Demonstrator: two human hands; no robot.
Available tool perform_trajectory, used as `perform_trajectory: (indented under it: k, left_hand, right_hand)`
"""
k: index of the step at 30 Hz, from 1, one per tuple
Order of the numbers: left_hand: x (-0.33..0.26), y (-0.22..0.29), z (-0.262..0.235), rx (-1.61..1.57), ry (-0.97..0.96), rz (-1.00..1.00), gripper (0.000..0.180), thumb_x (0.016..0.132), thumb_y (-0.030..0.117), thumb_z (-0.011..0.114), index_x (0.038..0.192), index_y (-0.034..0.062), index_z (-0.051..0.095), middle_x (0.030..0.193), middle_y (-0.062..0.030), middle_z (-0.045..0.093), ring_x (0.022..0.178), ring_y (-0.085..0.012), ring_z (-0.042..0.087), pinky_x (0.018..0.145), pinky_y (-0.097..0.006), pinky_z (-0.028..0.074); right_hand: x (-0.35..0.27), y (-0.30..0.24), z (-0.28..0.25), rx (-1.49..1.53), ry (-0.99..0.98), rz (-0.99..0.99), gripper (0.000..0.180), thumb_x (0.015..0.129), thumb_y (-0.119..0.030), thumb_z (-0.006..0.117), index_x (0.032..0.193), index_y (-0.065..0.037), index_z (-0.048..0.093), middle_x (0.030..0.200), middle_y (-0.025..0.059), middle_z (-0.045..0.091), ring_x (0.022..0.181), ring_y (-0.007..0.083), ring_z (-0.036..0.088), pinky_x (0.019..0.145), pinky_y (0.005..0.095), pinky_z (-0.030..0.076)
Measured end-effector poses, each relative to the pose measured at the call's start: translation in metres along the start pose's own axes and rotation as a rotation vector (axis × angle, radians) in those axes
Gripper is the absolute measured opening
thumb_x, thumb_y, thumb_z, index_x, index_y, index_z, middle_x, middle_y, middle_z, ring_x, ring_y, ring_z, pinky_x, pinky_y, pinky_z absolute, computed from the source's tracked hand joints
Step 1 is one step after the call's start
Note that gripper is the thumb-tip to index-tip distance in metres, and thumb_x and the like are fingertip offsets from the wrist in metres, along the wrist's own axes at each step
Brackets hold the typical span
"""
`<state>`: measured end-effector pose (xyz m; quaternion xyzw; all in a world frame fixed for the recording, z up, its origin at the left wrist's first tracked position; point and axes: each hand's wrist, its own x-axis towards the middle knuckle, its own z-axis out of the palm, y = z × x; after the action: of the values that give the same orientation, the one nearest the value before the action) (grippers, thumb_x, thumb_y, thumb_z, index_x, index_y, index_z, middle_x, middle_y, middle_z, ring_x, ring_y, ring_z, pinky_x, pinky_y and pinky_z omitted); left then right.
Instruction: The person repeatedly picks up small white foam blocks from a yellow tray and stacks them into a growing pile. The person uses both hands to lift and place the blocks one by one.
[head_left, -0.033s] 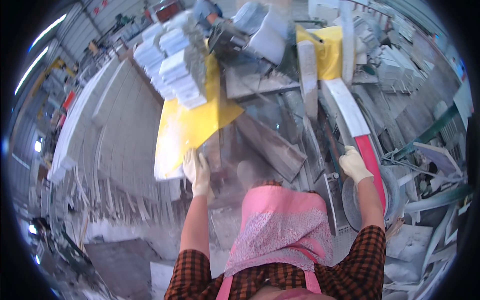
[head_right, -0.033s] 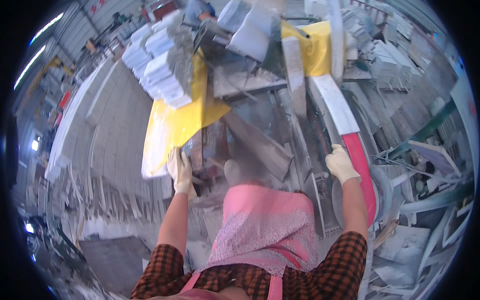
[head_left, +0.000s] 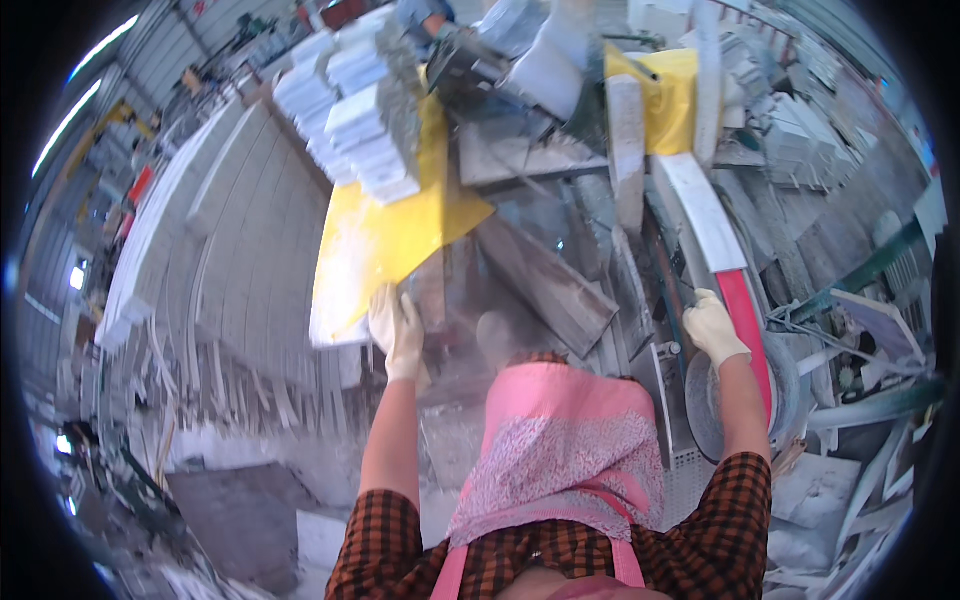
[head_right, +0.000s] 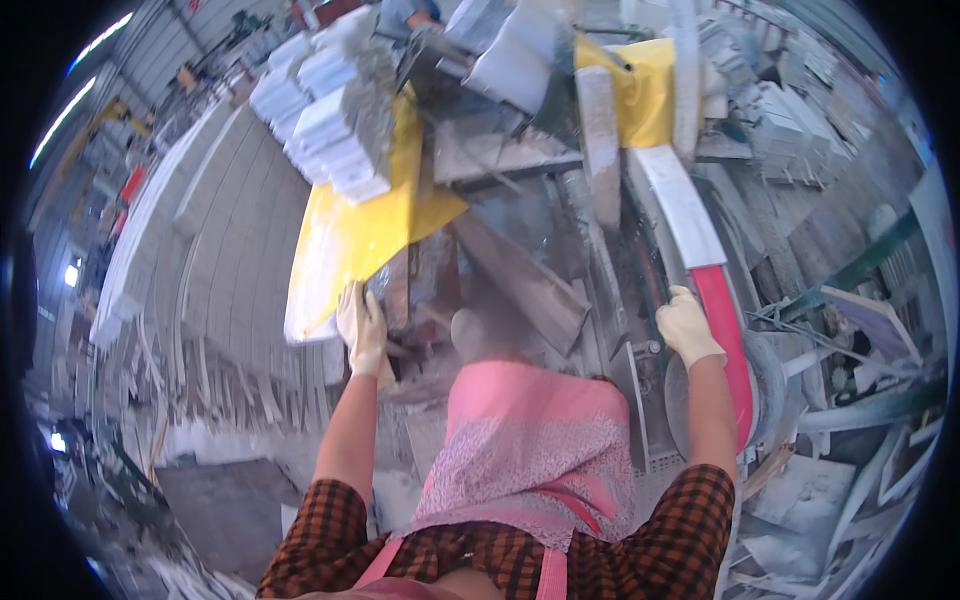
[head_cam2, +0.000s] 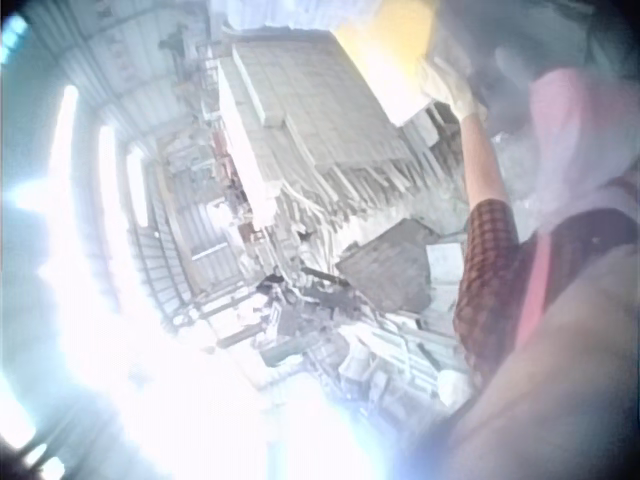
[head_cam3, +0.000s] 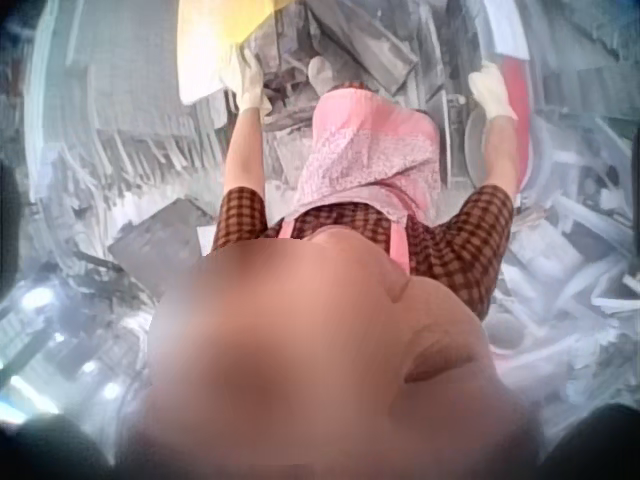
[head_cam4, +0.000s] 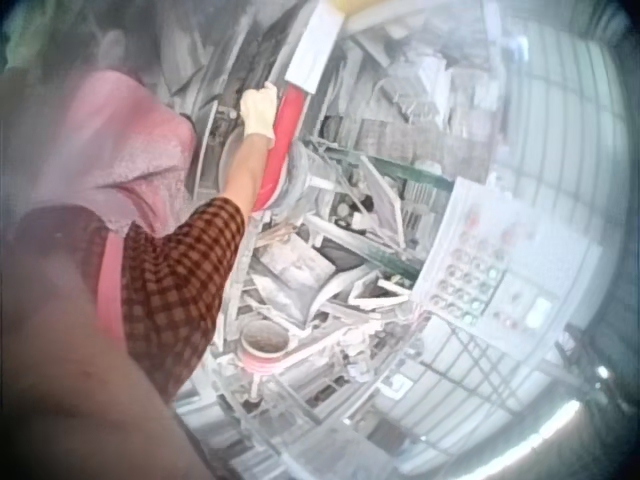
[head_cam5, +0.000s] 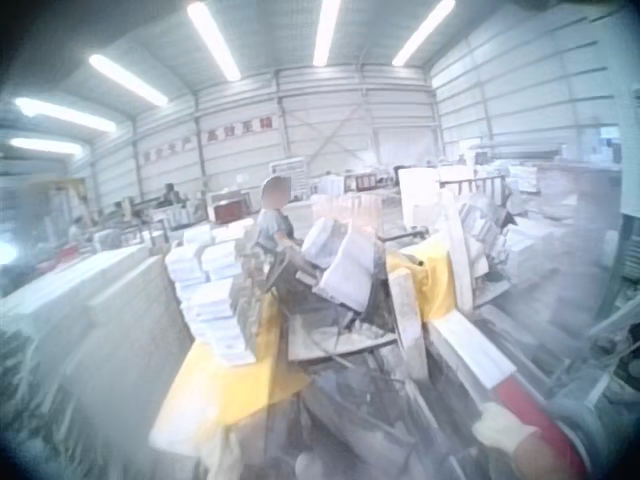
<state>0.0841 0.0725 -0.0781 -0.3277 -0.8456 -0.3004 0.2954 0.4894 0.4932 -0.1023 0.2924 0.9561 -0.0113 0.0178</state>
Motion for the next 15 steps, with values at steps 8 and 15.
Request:
perform_trajectory:
  k: [8, 15]
  left_hand:
    - [-0.004, 0.0, 0.0, 0.038, -0.055, -0.081, 0.033, 0.096, 0.014, 0.056, 0.12, -0.0081, 0.063, 0.124, -0.0287, 0.065, 0.12, -0.0439, 0.059, 0.111, -0.05, 0.04]
    - [-0.003, -0.004, 0.002, 0.025, -0.079, -0.093, 0.032, 0.095, 0.013, 0.057, 0.119, -0.0071, 0.062, 0.124, -0.0262, 0.064, 0.118, -0.0435, 0.058, 0.11, -0.05, 0.041]
  right_hand:
    - [0.003, 0.009, 0.012, -0.223, 0.042, -0.192, 0.022, 0.083, -0.008, 0.057, 0.077, 0.005, 0.073, 0.086, 0.0263, 0.072, 0.108, 0.0395, 0.067, 0.107, 0.0443, 0.048]
    - [0.002, -0.001, 0.012, 0.233, 0.267, 0.145, 0.023, 0.084, -0.009, 0.057, 0.079, 0.005, 0.074, 0.088, 0.0251, 0.073, 0.111, 0.0375, 0.067, 0.11, 0.0427, 0.046]
